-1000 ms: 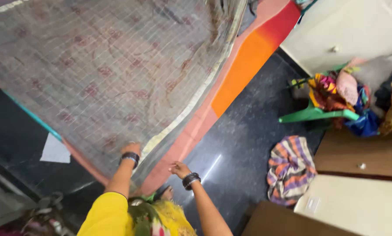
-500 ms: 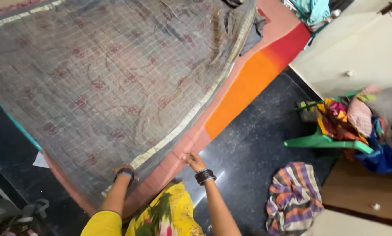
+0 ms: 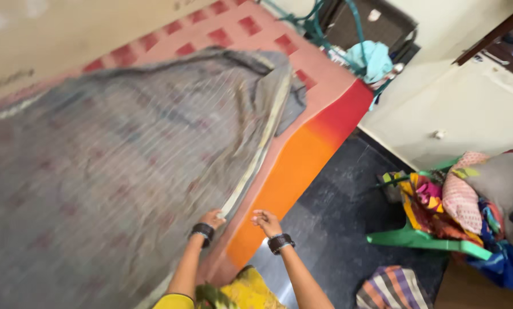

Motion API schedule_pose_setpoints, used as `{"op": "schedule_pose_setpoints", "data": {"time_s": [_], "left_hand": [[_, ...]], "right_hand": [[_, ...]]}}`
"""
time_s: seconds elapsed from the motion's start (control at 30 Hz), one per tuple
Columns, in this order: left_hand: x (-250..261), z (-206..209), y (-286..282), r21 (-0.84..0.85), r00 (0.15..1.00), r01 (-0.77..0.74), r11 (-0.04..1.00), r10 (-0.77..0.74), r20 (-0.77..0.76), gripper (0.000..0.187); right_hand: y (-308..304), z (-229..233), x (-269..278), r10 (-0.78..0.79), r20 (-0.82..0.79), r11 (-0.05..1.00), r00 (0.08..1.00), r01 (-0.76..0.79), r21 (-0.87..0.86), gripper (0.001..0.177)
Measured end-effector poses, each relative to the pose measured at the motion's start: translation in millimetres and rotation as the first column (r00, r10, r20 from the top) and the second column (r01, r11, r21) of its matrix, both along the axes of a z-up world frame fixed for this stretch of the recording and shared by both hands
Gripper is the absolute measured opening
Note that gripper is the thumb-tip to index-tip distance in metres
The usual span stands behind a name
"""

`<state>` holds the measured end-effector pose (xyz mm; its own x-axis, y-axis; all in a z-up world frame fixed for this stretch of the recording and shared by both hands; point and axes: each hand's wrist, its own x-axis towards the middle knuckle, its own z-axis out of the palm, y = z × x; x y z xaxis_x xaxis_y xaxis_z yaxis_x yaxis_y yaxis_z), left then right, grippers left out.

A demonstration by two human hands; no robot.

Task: The person spreads a large grey patterned sheet over a mattress on a metal bed frame, smoothing it out. They then pick up a colorful floral sheet from a pile on the floor and spread it over the first sheet.

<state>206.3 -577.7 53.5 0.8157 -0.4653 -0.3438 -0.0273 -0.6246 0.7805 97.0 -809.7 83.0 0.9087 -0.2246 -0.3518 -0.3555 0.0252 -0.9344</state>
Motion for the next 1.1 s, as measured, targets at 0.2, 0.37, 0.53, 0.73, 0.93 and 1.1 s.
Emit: {"op": "schedule_pose_setpoints", "data": {"time_s": [0.2,0.37,0.53,0.73,0.93,1.1], "left_hand": [[68.4,31.3,-179.9,-0.124,0.983,0.082,0.989,-0.06,0.172,0.045],[114.4,-26.5,-315.4,-0.254,0.985,-0.059,0.965,0.098,0.144,0.045],[165.1,-38.7,-407.7,-0.297,0.945,-0.242,0.924,0.294,0.142,0.044],[218.7,-25.3,-485.3,-0.231,0.875,-0.43,0.873,0.466,0.133,0.043],[311.4,-44.2,-549.1,-0.449,0.754,-0.599,0.663,0.656,-0.036,0.052],[398.4,-44.0,-592.3,-0.357,0.604,-0.776,0.52,0.775,-0.186,0.072]], "right_hand": [[-148.4,6.5,66.2,-0.187,0.026,0.977,0.982,0.183,0.108,0.033],[-274.6,-5.6,108.0,-0.183,0.063,0.981,0.981,0.179,0.071,0.033],[-383.6,1.0,175.0,0.05,0.251,0.998,0.967,-0.054,0.01,0.03],[-484.2,-6.7,268.6,0.112,0.078,0.994,0.991,-0.113,0.001,0.03],[-551.8,-31.5,376.0,0.243,0.021,0.969,0.97,-0.244,0.028,0.03],[-593.6,-29.2,451.0,0.391,-0.02,0.92,0.92,-0.391,-0.025,0.03]]}}
